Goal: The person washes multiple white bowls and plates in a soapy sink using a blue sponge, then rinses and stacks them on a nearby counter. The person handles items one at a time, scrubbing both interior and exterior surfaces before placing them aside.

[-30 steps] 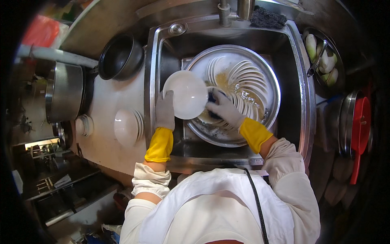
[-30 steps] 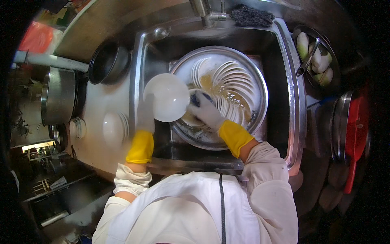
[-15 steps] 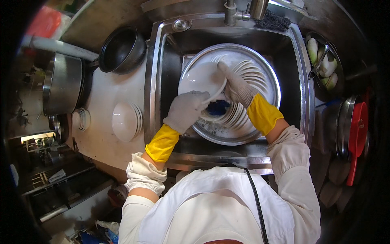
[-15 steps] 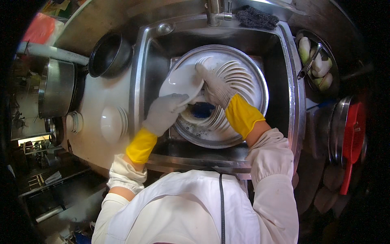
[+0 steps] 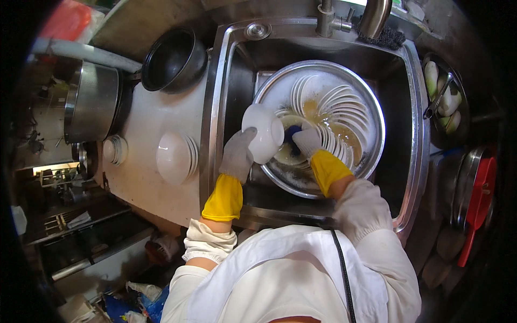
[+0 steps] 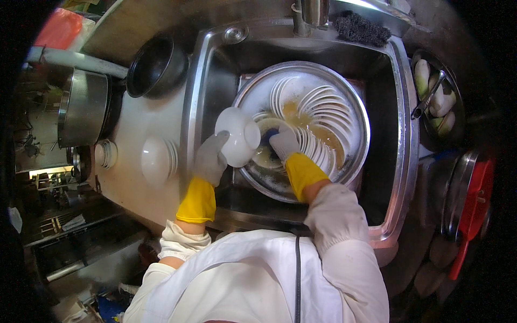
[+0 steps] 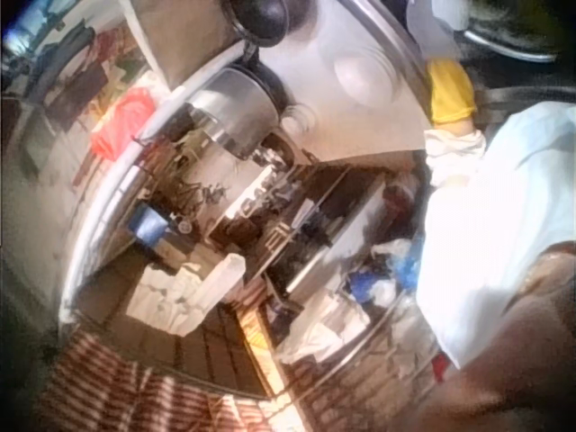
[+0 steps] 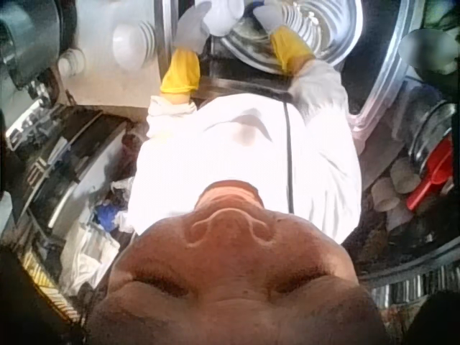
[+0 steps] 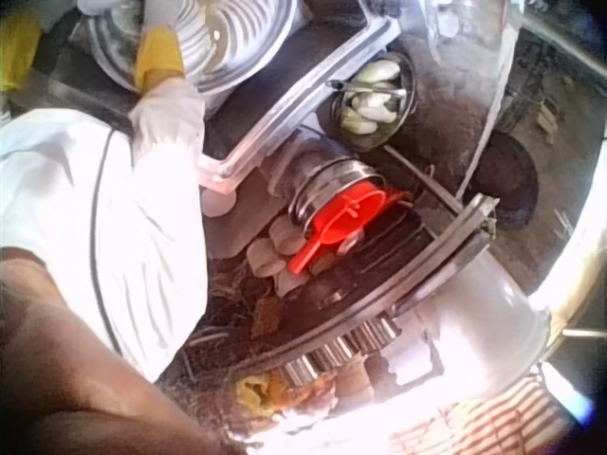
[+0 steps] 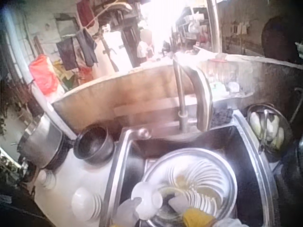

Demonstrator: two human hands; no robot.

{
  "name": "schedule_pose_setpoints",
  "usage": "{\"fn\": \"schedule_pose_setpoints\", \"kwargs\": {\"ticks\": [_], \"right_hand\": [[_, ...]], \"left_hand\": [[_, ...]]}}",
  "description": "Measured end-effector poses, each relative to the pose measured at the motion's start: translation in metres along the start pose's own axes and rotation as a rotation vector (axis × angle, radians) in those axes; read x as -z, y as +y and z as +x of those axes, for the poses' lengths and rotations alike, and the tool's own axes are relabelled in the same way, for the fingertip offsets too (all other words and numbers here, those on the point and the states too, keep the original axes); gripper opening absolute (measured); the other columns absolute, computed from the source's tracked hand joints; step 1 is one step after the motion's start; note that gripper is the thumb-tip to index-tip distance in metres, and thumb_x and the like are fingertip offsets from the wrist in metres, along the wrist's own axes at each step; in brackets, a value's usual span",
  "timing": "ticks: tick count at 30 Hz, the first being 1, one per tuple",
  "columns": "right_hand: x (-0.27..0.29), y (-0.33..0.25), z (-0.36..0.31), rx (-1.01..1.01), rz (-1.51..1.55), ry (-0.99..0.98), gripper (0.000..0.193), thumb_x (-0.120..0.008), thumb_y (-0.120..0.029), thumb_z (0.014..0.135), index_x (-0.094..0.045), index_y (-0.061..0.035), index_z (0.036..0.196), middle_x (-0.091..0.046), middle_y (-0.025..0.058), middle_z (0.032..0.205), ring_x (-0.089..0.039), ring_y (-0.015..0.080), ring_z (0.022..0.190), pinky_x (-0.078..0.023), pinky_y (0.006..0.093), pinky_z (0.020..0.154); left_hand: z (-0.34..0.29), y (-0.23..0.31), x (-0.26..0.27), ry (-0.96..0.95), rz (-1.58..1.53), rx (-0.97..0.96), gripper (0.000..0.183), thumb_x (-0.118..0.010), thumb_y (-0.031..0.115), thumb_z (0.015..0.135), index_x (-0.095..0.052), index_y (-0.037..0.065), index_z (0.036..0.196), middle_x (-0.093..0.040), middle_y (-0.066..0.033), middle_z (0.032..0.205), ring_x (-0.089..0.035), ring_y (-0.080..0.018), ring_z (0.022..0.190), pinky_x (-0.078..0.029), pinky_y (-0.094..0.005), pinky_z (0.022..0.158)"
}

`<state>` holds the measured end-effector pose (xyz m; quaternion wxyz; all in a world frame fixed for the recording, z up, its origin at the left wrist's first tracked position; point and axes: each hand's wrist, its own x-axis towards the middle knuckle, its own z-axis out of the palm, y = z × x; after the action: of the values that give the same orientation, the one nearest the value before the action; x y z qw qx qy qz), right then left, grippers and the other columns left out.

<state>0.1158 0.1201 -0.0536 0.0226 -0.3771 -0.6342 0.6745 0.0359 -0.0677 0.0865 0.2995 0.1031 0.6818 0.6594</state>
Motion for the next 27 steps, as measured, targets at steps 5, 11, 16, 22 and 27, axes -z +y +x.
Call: {"fn": "schedule_pose_setpoints", "kwargs": {"ticks": [5,11,16,22,27], "right_hand": [[0.016,-0.079,-0.072,0.371,-0.037,0.076,0.031,-0.072,-0.005,0.086,-0.071,-0.0018,0.116,-0.074,0.0147,0.114,-0.072,0.028,0.101,-0.056,0.0392,0.092],[0.0,-0.119,-0.084,1.033,-0.684,0.112,0.054,-0.074,-0.023,0.09,-0.062,-0.004,0.138,-0.06,0.0234,0.142,-0.054,0.0406,0.136,-0.042,0.0469,0.116],[0.031,-0.131,-0.021,0.253,0.27,-0.135,0.059,-0.076,-0.032,0.084,-0.066,0.0022,0.131,-0.071,0.0201,0.124,-0.071,0.0354,0.109,-0.056,0.0405,0.094],[0.018,-0.066,-0.032,0.612,0.0,-0.067,0.043,-0.08,-0.024,0.08,-0.069,-0.0047,0.116,-0.074,0.0161,0.103,-0.072,0.0324,0.094,-0.056,0.0405,0.085],[-0.014,-0.071,-0.065,0.326,0.51,-0.173,0.021,-0.063,-0.029,0.103,-0.062,-0.0089,0.111,-0.067,0.0072,0.098,-0.067,0.0228,0.088,-0.057,0.034,0.077]], "left_hand": [[0.006,-0.006,-0.016,0.042,0.077,0.244,0.036,-0.066,0.017,0.1,-0.063,0.0,0.132,-0.07,-0.0136,0.119,-0.067,-0.0249,0.112,-0.051,-0.0356,0.103],[0.008,-0.003,-0.032,-0.122,0.781,-0.095,0.037,-0.065,0.023,0.103,-0.061,0.003,0.134,-0.068,-0.013,0.127,-0.067,-0.0268,0.116,-0.052,-0.0359,0.104],[0.004,0.012,-0.017,-0.237,0.181,-0.218,0.041,-0.065,0.011,0.097,-0.06,0.0,0.136,-0.067,-0.0141,0.13,-0.066,-0.0265,0.118,-0.052,-0.0345,0.104],[0.015,0.024,-0.038,0.124,0.24,-0.351,0.033,-0.064,0.014,0.101,-0.065,-0.003,0.129,-0.069,-0.0124,0.118,-0.068,-0.0225,0.107,-0.055,-0.0315,0.095],[0.025,0.021,-0.069,0.136,0.58,-0.176,0.029,-0.062,0.02,0.101,-0.07,0.003,0.123,-0.073,-0.0164,0.113,-0.071,-0.0293,0.101,-0.056,-0.0381,0.084]]}}
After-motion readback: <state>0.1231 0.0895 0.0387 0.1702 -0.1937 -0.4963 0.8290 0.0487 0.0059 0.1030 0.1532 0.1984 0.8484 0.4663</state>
